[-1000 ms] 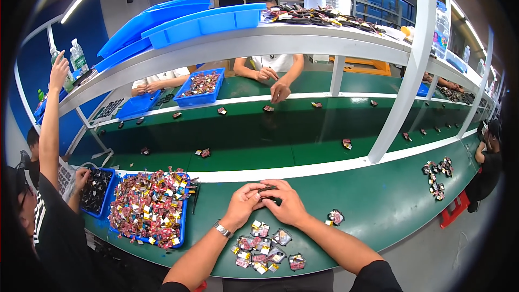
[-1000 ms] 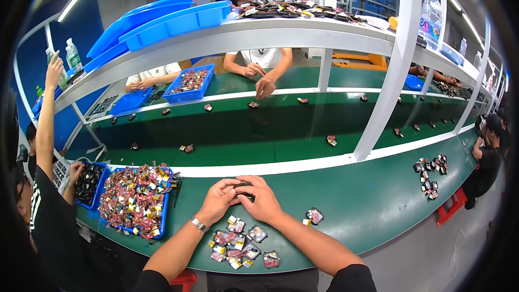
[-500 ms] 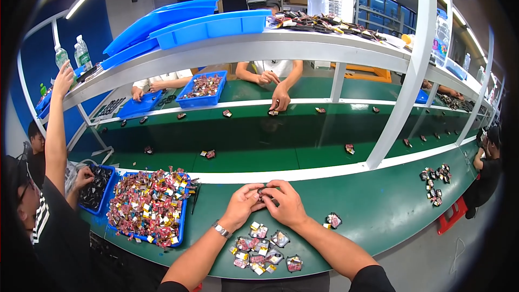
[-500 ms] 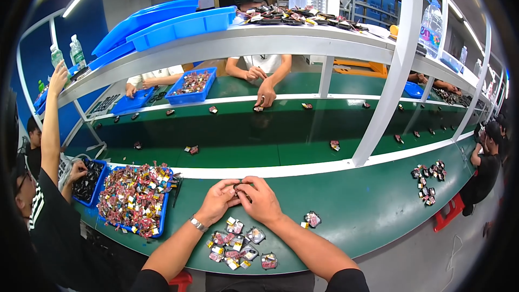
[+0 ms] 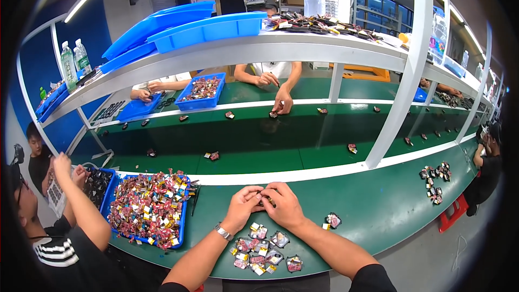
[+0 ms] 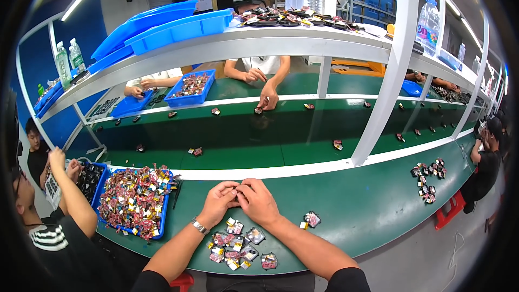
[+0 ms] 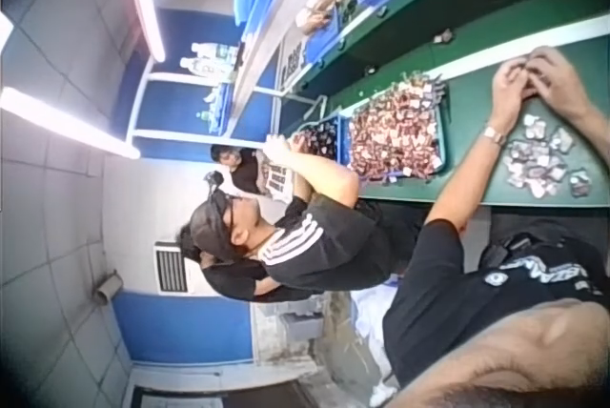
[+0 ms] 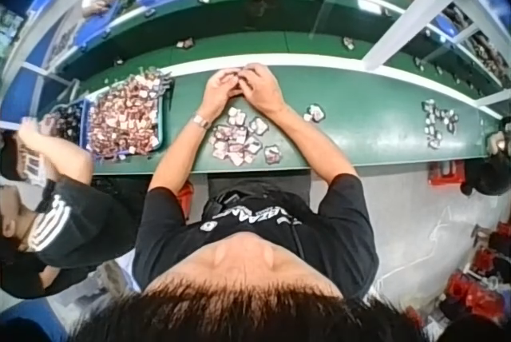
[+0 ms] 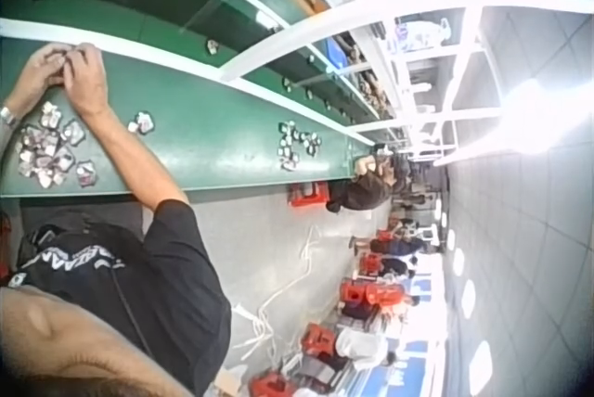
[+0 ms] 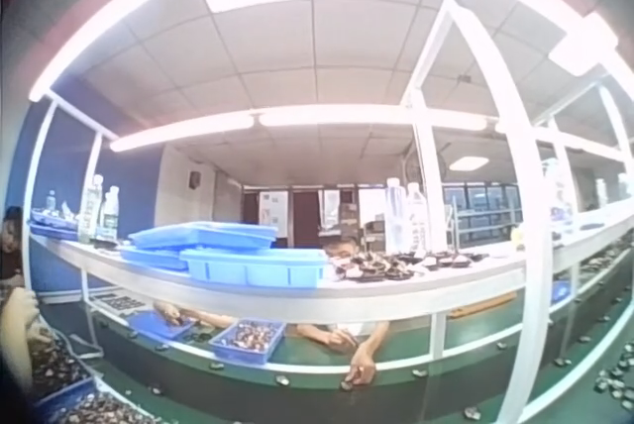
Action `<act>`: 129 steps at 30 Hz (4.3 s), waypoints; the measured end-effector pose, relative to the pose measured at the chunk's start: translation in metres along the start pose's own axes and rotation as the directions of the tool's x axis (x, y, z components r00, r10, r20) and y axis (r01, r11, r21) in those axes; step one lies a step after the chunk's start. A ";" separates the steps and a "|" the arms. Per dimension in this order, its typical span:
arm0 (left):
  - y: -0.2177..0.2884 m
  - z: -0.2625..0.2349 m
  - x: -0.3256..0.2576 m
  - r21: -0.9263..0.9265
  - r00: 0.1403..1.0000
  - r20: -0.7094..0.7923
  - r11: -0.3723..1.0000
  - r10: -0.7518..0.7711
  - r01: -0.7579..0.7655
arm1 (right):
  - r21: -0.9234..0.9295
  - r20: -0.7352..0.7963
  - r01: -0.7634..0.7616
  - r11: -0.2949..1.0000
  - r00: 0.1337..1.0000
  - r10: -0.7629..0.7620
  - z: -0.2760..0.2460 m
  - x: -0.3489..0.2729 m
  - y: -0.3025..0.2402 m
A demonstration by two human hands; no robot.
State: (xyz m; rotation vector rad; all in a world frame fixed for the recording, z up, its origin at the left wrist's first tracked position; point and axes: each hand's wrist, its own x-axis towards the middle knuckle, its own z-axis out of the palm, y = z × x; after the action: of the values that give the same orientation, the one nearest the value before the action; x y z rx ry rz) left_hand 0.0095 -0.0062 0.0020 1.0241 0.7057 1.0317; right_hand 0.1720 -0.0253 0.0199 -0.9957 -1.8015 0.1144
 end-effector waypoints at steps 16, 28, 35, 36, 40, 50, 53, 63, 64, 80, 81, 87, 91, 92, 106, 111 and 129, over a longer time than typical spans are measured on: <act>-0.009 -0.002 0.004 0.155 0.998 0.013 0.986 0.056 -0.058 | 0.280 0.080 -0.287 0.916 0.958 0.276 -0.001 0.001 0.001; -0.010 -0.014 0.009 0.236 0.962 -0.112 0.947 0.249 -0.218 | 0.195 0.035 -0.787 0.585 0.602 0.798 0.011 0.069 0.139; -0.012 -0.024 0.007 0.279 0.965 -0.100 0.938 0.243 -0.207 | -0.245 0.200 -0.535 0.808 0.788 0.583 -0.045 0.076 0.122; -0.011 -0.023 0.007 0.296 0.963 -0.098 0.931 0.251 -0.213 | -0.261 0.253 -0.531 0.806 0.768 0.588 -0.069 0.062 0.111; -0.012 -0.015 0.008 0.373 0.959 -0.088 0.901 0.270 -0.219 | -0.406 0.318 -0.621 0.671 0.592 0.740 -0.145 -0.016 0.070; -0.011 -0.004 0.000 0.462 0.959 -0.061 0.859 0.277 -0.219 | -0.407 0.250 -0.643 0.648 0.604 0.757 -0.155 -0.074 -0.001; -0.007 -0.002 -0.001 0.447 0.968 -0.027 0.869 0.248 -0.210 | -0.276 0.323 -0.769 0.576 0.490 0.810 -0.141 -0.062 0.000; -0.005 -0.005 0.000 0.458 0.977 -0.005 0.869 0.213 -0.188 | -0.401 0.644 -0.276 0.874 0.593 0.483 -0.125 -0.035 -0.003; -0.004 -0.004 -0.001 0.474 0.979 0.026 0.860 0.201 -0.189 | -0.371 0.654 -0.261 0.891 0.608 0.451 -0.119 -0.028 -0.005; 0.012 -0.013 -0.001 0.077 0.976 0.201 0.995 -0.083 0.068 | 0.018 0.409 -0.020 1.000 0.913 0.011 -0.036 0.011 0.002; 0.013 -0.011 -0.002 0.061 0.981 0.177 0.996 -0.079 0.069 | 0.025 0.402 -0.023 0.999 0.915 0.012 -0.037 0.010 0.002; 0.005 -0.008 0.000 0.063 0.985 0.152 0.996 -0.078 0.070 | 0.019 0.436 -0.040 0.999 0.899 0.027 -0.045 0.011 0.004; -0.001 -0.003 0.000 0.021 0.978 0.182 0.995 -0.101 0.099 | -0.020 0.432 -0.008 1.000 0.902 0.015 -0.041 0.009 0.003; 0.003 -0.001 -0.001 0.018 0.982 0.154 0.994 -0.110 0.109 | -0.047 0.421 -0.001 0.999 0.907 0.020 -0.038 0.007 0.003; 0.008 -0.006 -0.002 -0.033 0.962 0.244 0.990 -0.124 0.137 | 0.089 0.370 -0.163 0.983 0.921 0.119 -0.032 0.002 0.006; 0.005 -0.006 -0.003 -0.057 0.967 0.230 0.991 -0.107 0.124 | 0.170 0.405 -0.173 0.970 0.910 0.091 -0.033 0.003 0.005; 0.000 -0.009 0.001 -0.087 0.973 0.209 0.990 -0.094 0.115 | 0.018 0.241 -0.162 0.987 0.958 0.153 -0.020 -0.006 0.000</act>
State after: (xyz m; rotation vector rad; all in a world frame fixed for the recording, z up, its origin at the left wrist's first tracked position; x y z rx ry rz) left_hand 0.0024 -0.0026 -0.0014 0.9806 0.5293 0.8476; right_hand 0.1886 -0.0369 0.0246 -1.1365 -1.9268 0.3804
